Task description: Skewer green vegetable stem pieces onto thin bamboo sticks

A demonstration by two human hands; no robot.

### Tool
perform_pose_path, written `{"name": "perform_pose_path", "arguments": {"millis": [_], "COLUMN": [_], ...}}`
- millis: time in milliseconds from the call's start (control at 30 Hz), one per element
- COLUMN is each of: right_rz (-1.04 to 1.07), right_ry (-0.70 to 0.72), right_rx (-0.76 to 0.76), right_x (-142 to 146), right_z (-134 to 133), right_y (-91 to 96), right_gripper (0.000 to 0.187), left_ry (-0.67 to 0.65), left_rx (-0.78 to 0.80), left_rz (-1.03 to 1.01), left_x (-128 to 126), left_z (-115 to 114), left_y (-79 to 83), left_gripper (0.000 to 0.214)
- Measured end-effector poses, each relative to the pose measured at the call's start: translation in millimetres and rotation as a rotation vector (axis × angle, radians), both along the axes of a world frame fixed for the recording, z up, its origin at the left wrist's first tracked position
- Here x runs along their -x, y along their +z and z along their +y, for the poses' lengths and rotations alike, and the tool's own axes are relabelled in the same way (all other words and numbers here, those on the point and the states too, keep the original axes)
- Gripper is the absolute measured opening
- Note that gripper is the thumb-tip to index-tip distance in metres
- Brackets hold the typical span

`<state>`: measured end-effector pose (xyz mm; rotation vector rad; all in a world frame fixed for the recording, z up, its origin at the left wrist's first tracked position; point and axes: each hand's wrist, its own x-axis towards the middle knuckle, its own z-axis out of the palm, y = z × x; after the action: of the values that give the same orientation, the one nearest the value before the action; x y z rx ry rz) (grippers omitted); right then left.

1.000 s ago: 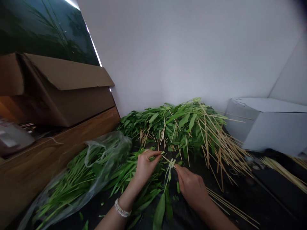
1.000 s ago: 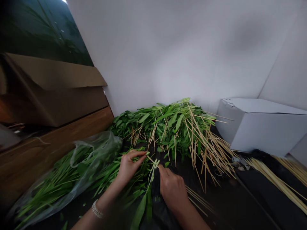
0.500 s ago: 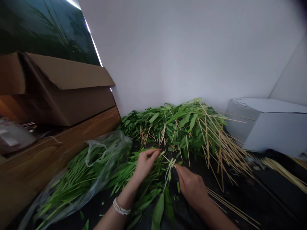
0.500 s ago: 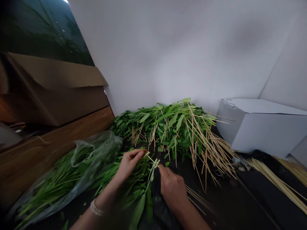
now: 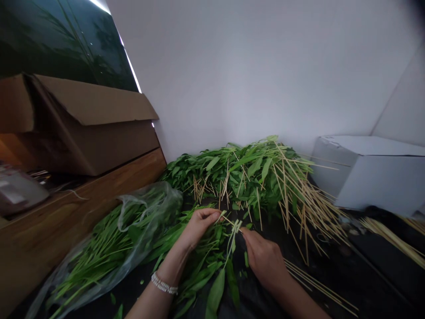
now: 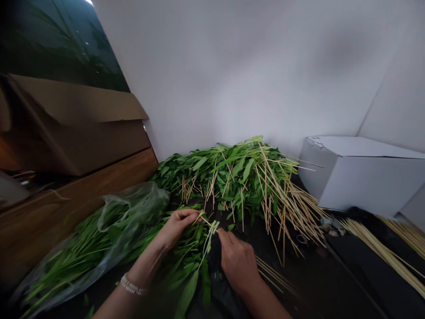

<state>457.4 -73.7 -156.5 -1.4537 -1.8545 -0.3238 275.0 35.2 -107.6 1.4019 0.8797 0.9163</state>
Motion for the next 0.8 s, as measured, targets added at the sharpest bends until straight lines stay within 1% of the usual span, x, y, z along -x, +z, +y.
{"name": "perform_pose_path", "arguments": {"millis": [133,333,567,800], "right_rz": [-0.014,-0.019,-0.032,-0.047], "right_ry": [0.001,-0.004,-0.015,-0.012], "right_rx": [-0.009,-0.025,-0.032,0.001], "right_x": [0.1,1.1,0.7,1.0], "right_z": [-0.4,-0.4,1.5,0.0], "right_y": [-0.5,-2.5,-7.7,-6.8], "right_gripper": [0.033,0.032,0.034,0.034], "left_ry": [-0.056,-0.092,-0.117,-0.154], "left_rx": [0.018,-0.060,-0.054,-0.043], "left_rz": [-0.004,0.054,0.073,0.067], "left_x": [2.9,3.2,1.4,0.0], "left_z": [-0.1,-1.2,-1.5,-5.1], "left_y": [1.8,4.8,1.8,7.5], "left_gripper": [0.036,0.029,0.032,0.034]}}
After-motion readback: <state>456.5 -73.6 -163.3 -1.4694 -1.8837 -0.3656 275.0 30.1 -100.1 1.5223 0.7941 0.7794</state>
